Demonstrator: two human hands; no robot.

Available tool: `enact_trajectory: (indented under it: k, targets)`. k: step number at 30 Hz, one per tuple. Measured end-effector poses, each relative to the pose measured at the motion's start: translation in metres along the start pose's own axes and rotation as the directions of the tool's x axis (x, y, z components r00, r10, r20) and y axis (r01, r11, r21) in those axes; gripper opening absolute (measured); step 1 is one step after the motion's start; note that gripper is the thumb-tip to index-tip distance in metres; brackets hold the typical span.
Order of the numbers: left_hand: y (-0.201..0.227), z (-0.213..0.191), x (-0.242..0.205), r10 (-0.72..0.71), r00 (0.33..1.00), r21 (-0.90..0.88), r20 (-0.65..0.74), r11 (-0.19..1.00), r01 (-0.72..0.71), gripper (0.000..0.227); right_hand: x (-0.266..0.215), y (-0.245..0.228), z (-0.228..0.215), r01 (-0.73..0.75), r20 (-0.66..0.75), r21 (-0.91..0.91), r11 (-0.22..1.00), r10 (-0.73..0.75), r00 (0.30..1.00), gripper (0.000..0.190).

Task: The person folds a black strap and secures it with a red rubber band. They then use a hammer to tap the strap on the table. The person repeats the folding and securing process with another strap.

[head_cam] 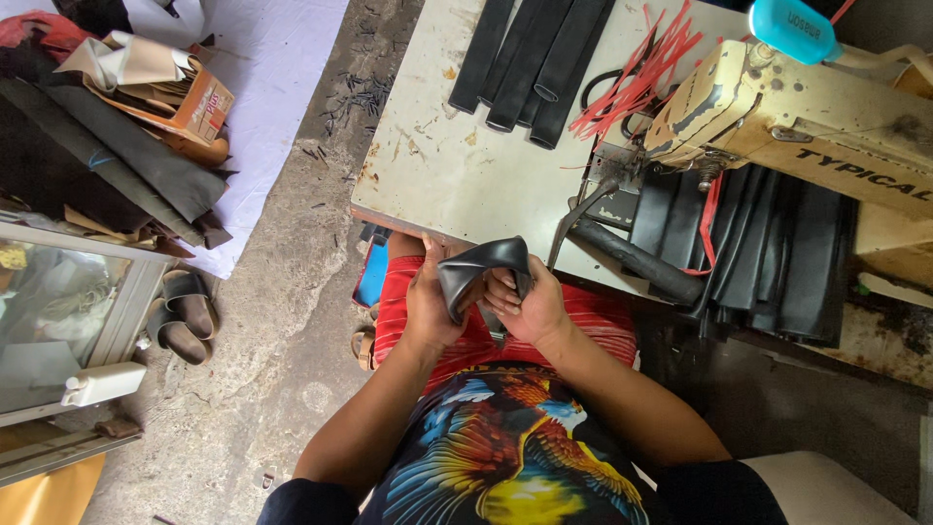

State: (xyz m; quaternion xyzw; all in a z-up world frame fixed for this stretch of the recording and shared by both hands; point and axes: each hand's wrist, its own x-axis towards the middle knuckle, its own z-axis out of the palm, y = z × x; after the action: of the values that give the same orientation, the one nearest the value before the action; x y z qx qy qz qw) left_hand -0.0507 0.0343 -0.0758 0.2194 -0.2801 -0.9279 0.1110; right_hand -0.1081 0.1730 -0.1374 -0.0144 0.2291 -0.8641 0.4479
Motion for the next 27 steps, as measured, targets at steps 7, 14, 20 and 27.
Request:
enact_trajectory:
  k: [7, 14, 20, 27]
  targets:
    - [-0.004, -0.008, 0.006, -0.011, 1.0, -0.053, -0.012, 0.999, 0.01, 0.054, 0.002, 0.0, 0.002, 0.011, 0.014, 0.022, 1.0, -0.011, 1.0, 0.036]
    - [-0.001, 0.003, 0.001, -0.059, 0.998, -0.047, -0.019, 0.997, 0.058, 0.062, 0.004, -0.002, 0.011, 0.011, -0.014, 0.004, 1.0, -0.011, 1.0, 0.035]
    - [-0.004, -0.007, 0.002, -0.087, 0.996, -0.081, 0.029, 0.993, 0.089, 0.065, -0.002, -0.016, 0.041, 0.016, -0.016, -0.025, 1.0, -0.017, 1.0, 0.048]
    - [0.0, -0.046, -0.003, -0.093, 0.94, 0.069, 0.327, 0.995, 0.074, 0.097, -0.003, -0.014, 0.008, 0.064, -0.049, -0.159, 0.985, -0.072, 0.996, 0.045]
